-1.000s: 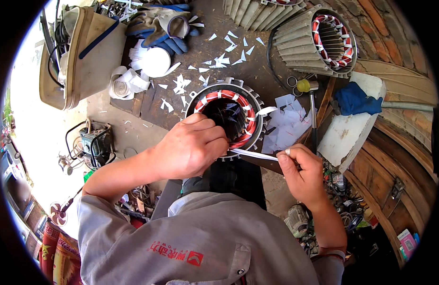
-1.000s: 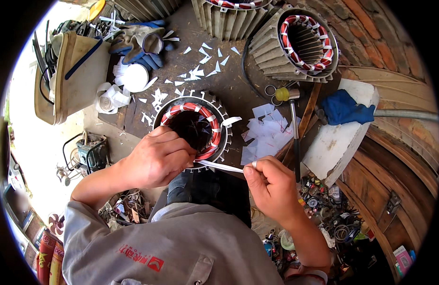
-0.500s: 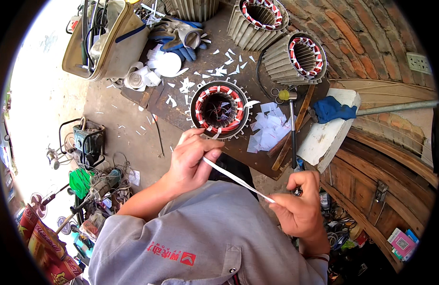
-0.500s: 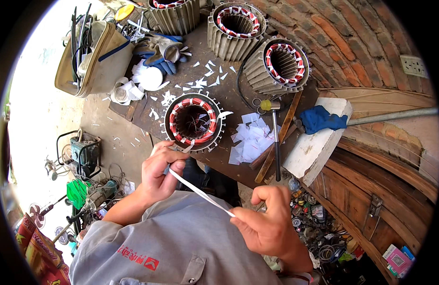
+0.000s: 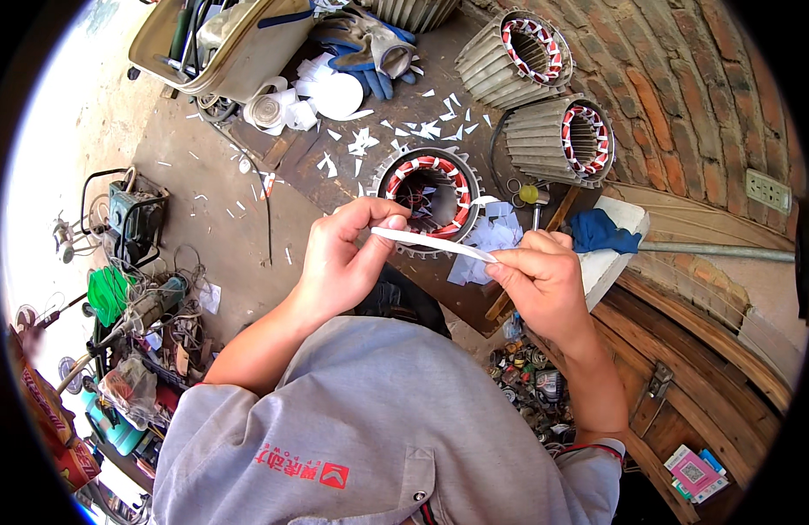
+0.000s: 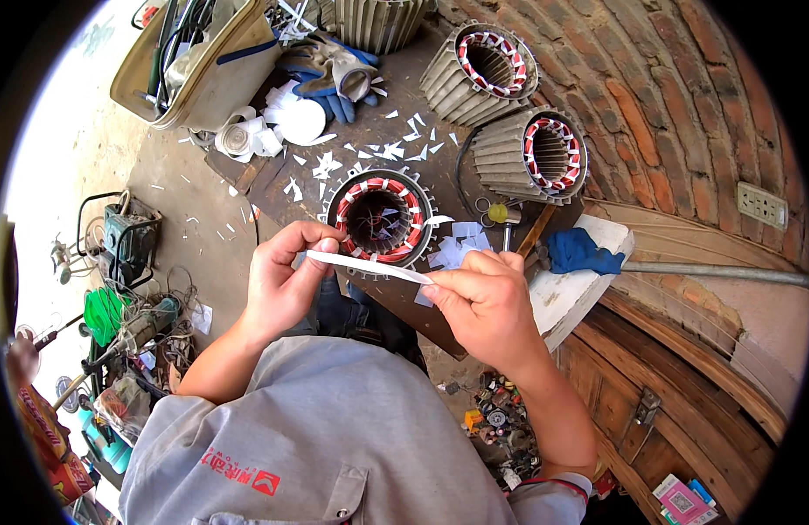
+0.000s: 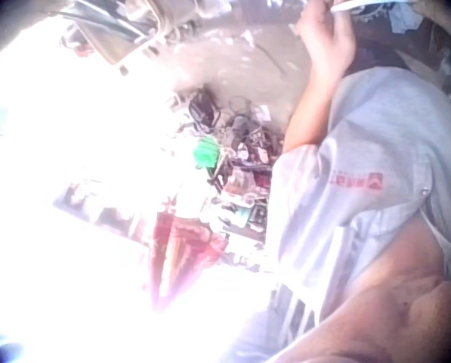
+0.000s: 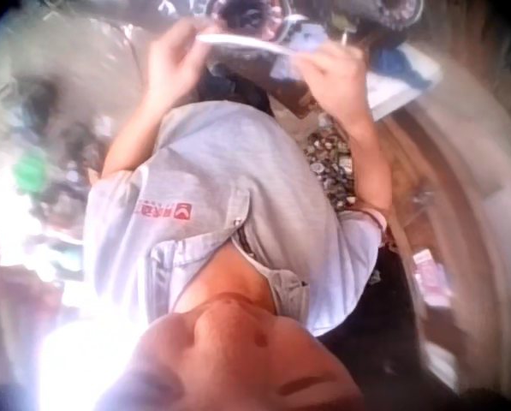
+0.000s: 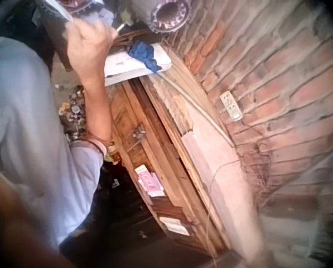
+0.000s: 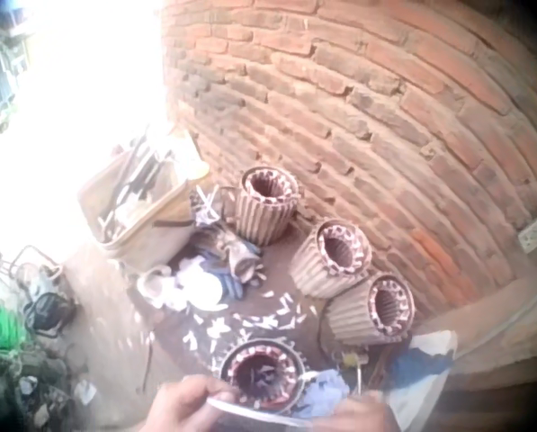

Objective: The person inserts white insulating strips into the slots of a motor stator core, tucking them in by hand. They then use a hammer and a metal tool to tap the strips flush with the stator surface. The person repeats this process for multiple slots around the stator.

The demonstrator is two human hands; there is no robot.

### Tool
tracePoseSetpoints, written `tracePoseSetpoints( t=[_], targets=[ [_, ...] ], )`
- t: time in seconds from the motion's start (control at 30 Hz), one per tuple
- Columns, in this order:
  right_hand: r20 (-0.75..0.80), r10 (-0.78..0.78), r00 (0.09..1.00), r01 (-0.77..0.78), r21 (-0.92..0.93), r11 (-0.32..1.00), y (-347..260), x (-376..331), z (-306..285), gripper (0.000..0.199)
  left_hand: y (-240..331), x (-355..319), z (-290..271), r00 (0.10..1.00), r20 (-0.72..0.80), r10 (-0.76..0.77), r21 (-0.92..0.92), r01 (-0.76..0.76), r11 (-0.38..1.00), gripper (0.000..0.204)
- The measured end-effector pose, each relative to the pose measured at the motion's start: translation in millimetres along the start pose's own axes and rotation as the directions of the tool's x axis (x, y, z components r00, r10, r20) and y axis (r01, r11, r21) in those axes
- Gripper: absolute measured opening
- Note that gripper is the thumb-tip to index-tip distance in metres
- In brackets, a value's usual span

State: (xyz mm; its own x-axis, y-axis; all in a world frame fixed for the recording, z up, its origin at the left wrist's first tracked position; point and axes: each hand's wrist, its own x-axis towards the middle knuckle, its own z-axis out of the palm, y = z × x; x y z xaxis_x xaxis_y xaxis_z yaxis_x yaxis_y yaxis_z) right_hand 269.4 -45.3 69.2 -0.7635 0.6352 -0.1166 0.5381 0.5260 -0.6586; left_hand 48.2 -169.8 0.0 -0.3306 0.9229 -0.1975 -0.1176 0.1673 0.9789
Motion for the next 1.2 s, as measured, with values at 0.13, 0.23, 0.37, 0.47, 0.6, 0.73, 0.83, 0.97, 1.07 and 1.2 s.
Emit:
tracePoseSetpoints(
  t=[0.13, 0.23, 0.37, 0.47, 0.6, 0.73, 0.83, 0.97, 1.07, 1.2],
  targets=[
    [0.252, 0.396, 0.883, -0.469, 0.474, 0.745, 9, 8, 6, 0.019, 1, 13, 1, 0.998, 0.059, 0.017, -0.007, -0.017, 1.0, 0.017],
    [0.399, 0.475, 0.784, -0.619, 0.558, 0.553, 15, 14, 5, 0.026, -1, 18, 0, 0.993, 0.118, 0.013, 0.047, -0.019, 0.999, 0.016],
    [0.496, 0.544, 0.677, -0.713, 0.624, 0.318, 23, 18, 8, 0.027, -6, 21, -1, 0.99, 0.139, 0.011, 0.041, -0.016, 0.999, 0.013],
    [0.55, 0.559, 0.621, -0.748, 0.63, 0.211, 25, 21, 9, 0.026, -5, 22, -1, 0.987, 0.157, -0.033, 0.049, 0.026, 0.998, 0.012],
    [0.569, 0.582, 0.581, -0.75, 0.651, 0.112, 30, 21, 18, 0.025, -4, 24, -2, 0.978, 0.198, -0.071, 0.046, 0.063, 0.997, 0.012],
    [0.555, 0.633, 0.539, -0.762, 0.642, 0.085, 30, 26, 24, 0.024, -2, 28, -5, 0.972, 0.216, -0.093, 0.051, 0.084, 0.995, 0.012],
    [0.533, 0.672, 0.515, -0.774, 0.626, 0.096, 25, 32, 30, 0.022, -3, 29, -6, 0.972, 0.224, -0.078, 0.057, 0.067, 0.996, 0.011],
    [0.489, 0.662, 0.568, -0.767, 0.607, 0.209, 29, 34, 38, 0.026, -1, 27, -10, 0.958, 0.284, -0.04, 0.086, 0.016, 0.996, 0.011],
    [0.406, 0.617, 0.674, -0.714, 0.573, 0.403, 24, 32, 40, 0.027, 8, 26, -18, 0.919, 0.392, 0.049, 0.117, -0.103, 0.988, 0.015],
    [0.236, 0.525, 0.818, -0.566, 0.496, 0.659, 17, 19, 48, 0.021, 14, 28, -31, 0.7, 0.704, 0.12, 0.197, -0.355, 0.914, 0.026]
  ],
)
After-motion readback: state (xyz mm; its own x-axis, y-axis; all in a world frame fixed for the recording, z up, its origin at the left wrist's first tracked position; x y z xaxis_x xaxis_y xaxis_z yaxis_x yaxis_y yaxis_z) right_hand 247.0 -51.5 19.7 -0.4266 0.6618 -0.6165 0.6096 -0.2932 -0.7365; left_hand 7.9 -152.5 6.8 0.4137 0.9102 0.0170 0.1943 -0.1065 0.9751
